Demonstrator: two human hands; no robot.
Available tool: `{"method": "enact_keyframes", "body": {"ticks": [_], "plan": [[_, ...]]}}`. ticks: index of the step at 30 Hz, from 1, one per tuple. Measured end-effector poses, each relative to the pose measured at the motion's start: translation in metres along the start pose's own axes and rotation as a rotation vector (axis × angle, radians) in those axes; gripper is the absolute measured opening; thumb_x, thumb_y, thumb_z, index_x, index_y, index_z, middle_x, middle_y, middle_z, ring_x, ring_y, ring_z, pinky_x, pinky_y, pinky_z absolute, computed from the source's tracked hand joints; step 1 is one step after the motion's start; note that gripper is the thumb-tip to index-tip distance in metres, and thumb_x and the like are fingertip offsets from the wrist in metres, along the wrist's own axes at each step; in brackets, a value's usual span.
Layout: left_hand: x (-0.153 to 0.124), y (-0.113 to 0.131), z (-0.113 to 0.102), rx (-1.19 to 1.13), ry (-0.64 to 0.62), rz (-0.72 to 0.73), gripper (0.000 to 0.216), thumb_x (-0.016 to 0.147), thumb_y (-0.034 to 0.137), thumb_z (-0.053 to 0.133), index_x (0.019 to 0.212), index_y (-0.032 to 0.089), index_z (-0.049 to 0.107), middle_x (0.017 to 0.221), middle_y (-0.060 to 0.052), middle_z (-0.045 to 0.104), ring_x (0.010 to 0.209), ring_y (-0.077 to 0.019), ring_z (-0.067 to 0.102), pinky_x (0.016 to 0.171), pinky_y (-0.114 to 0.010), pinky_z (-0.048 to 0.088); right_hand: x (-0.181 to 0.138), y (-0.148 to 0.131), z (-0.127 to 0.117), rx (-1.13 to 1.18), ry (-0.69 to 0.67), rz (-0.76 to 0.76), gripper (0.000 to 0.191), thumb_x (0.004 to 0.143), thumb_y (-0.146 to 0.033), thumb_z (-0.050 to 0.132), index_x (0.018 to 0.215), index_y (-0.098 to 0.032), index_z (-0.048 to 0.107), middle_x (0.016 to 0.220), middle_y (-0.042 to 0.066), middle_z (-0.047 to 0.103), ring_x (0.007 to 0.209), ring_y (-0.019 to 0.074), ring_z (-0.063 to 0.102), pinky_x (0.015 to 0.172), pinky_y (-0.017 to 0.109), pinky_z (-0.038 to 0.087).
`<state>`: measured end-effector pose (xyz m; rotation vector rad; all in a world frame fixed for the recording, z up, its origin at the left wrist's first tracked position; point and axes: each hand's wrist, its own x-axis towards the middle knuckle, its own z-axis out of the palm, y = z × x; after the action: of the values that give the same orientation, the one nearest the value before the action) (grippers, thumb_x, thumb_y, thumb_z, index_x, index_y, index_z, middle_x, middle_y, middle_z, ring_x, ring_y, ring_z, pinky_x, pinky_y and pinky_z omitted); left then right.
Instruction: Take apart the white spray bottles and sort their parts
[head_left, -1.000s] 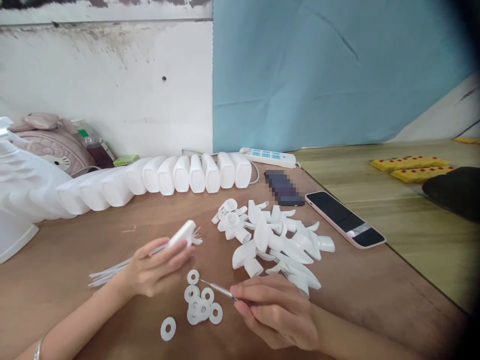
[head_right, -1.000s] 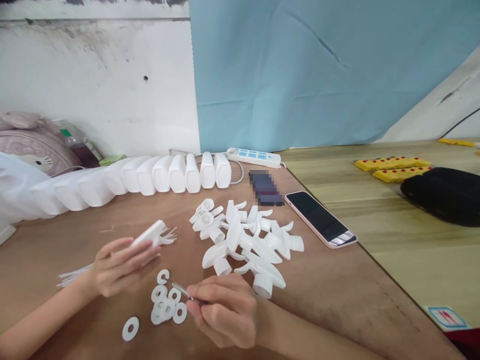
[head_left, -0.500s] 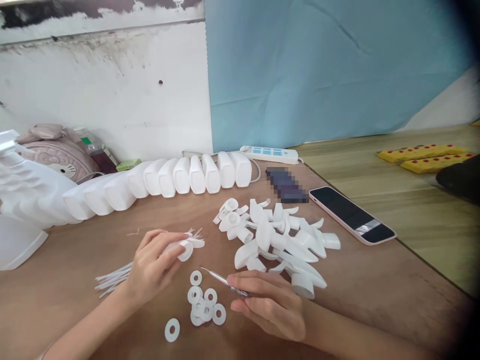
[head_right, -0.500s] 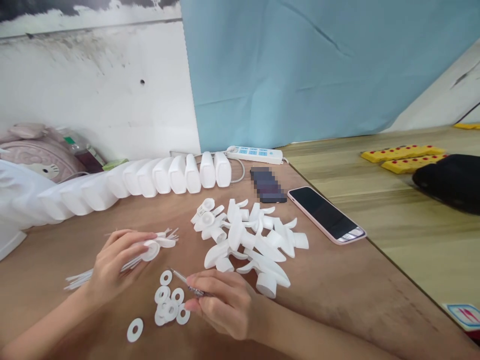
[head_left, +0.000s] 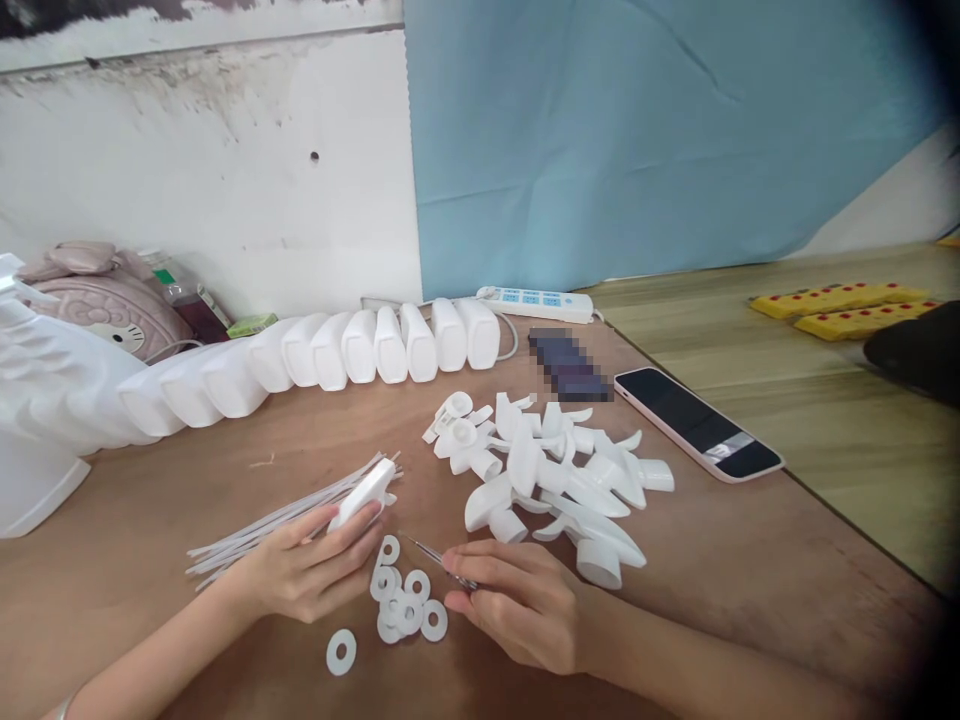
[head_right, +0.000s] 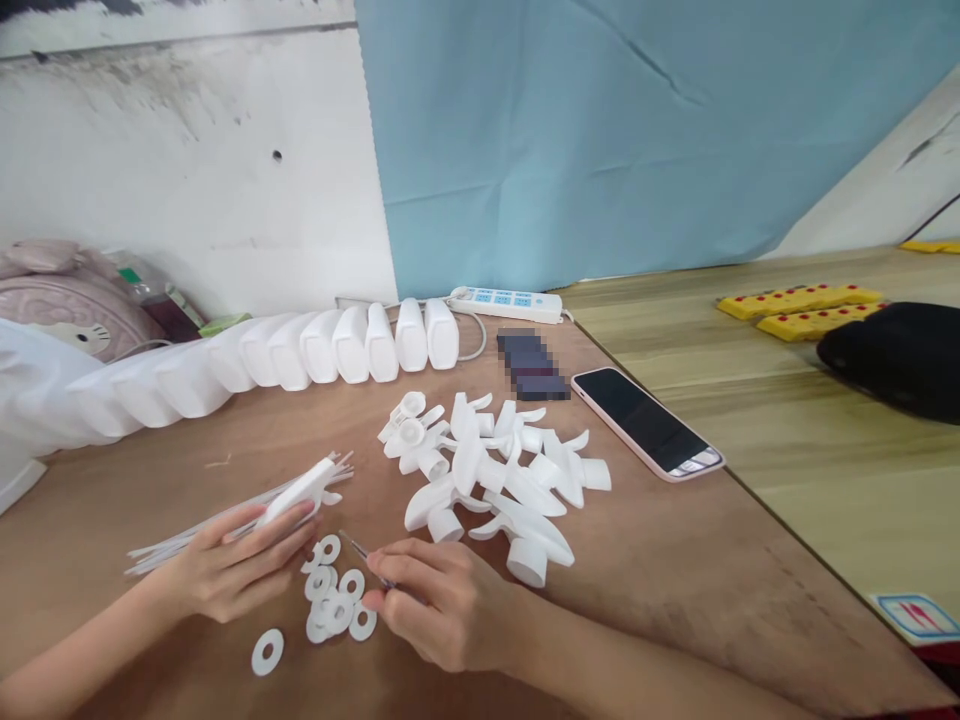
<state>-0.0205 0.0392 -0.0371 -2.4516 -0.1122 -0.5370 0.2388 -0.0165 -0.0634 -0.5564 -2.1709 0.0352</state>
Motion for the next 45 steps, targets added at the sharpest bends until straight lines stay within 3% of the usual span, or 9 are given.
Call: {"method": "enact_keyframes", "body": {"ticks": [3,8,11,16,18,28,35,40,45], "plan": [[0.005,-0.002,-0.002,-0.023,0.015,0.035,0.021,0.084,0.011,0.045,0.076,0.020,0.062,0.100,0.002,0.068,0.105,-0.0145,0.058,0.079,-0.027,0.040,0.002,0.000,0.000,-0.007,0.002,-0.001,0.015,0.080,-0.008,0.057,0.069,-0.014,0.051,0.086,0.010,0.067,0.083,0.0159,0.064,0.062,0.022,0.054],[0.016,-0.006,-0.004,0.002,0.129,-0.215,0.012,0.075,0.006,0.059,0.072,0.018,0.059,0.088,0.001,0.071,0.092,-0.0161,0.064,0.084,-0.031,0.040,0.007,0.001,0.001,0.008,0.027,0.039,0.015,0.079,-0.009,0.060,0.069,-0.014,0.050,0.084,0.010,0.067,0.083,0.0152,0.063,0.065,0.021,0.054],[0.015,-0.006,-0.003,-0.088,0.096,-0.269,0.016,0.080,0.006,0.051,0.086,0.018,0.059,0.091,-0.002,0.071,0.091,-0.0176,0.065,0.082,-0.033,0.042,0.007,0.000,0.000,0.022,0.032,0.048,0.010,0.080,-0.009,0.059,0.076,-0.013,0.052,0.088,0.011,0.066,0.087,0.0155,0.063,0.070,0.023,0.054],[0.009,-0.006,0.003,-0.340,0.122,-0.834,0.029,0.078,0.015,0.058,0.105,0.020,0.050,0.095,-0.006,0.068,0.086,-0.0171,0.063,0.077,-0.033,0.047,0.006,-0.001,-0.002,0.041,0.027,0.039,0.007,0.080,-0.006,0.057,0.082,-0.011,0.053,0.092,0.012,0.065,0.092,0.0173,0.061,0.075,0.025,0.053],[0.011,-0.006,0.004,-0.417,0.151,-0.944,0.030,0.076,0.017,0.062,0.103,0.021,0.049,0.096,-0.005,0.066,0.088,-0.0174,0.062,0.075,-0.031,0.048,0.006,-0.001,-0.002,0.044,-0.009,0.063,0.007,0.080,-0.005,0.056,0.082,-0.011,0.053,0.093,0.013,0.064,0.093,0.0177,0.060,0.077,0.027,0.052],[0.018,-0.002,0.005,-0.513,0.101,-1.015,0.023,0.075,0.016,0.061,0.083,0.021,0.040,0.094,-0.003,0.065,0.080,-0.0147,0.063,0.067,-0.026,0.049,0.007,-0.002,-0.002,0.055,-0.132,0.143,0.015,0.081,0.000,0.043,0.087,-0.011,0.052,0.096,0.013,0.060,0.092,0.0176,0.056,0.078,0.027,0.050],[0.035,-0.008,0.005,-0.496,0.188,-1.028,0.026,0.071,0.017,0.066,0.073,0.020,0.040,0.089,-0.002,0.064,0.084,-0.0171,0.059,0.070,-0.029,0.047,0.003,-0.003,0.004,0.045,-0.267,0.141,0.016,0.083,-0.004,0.040,0.090,-0.008,0.055,0.102,0.016,0.059,0.095,0.0195,0.055,0.080,0.030,0.049],[0.063,-0.028,0.013,-0.559,0.220,-1.101,0.022,0.074,0.025,0.065,0.076,0.020,0.043,0.092,-0.002,0.062,0.081,-0.0154,0.058,0.069,-0.028,0.046,-0.003,-0.004,0.009,0.020,-0.394,0.173,0.024,0.082,-0.002,0.037,0.097,-0.008,0.055,0.111,0.016,0.056,0.102,0.0212,0.053,0.085,0.032,0.047],[0.114,-0.056,0.031,-0.636,0.262,-0.980,0.020,0.071,0.021,0.066,0.071,0.019,0.046,0.097,-0.003,0.059,0.086,-0.0149,0.057,0.074,-0.028,0.044,-0.002,-0.004,0.008,0.005,-0.420,0.173,0.026,0.082,-0.003,0.038,0.102,-0.008,0.054,0.114,0.014,0.055,0.102,0.0204,0.051,0.087,0.030,0.046]]}}
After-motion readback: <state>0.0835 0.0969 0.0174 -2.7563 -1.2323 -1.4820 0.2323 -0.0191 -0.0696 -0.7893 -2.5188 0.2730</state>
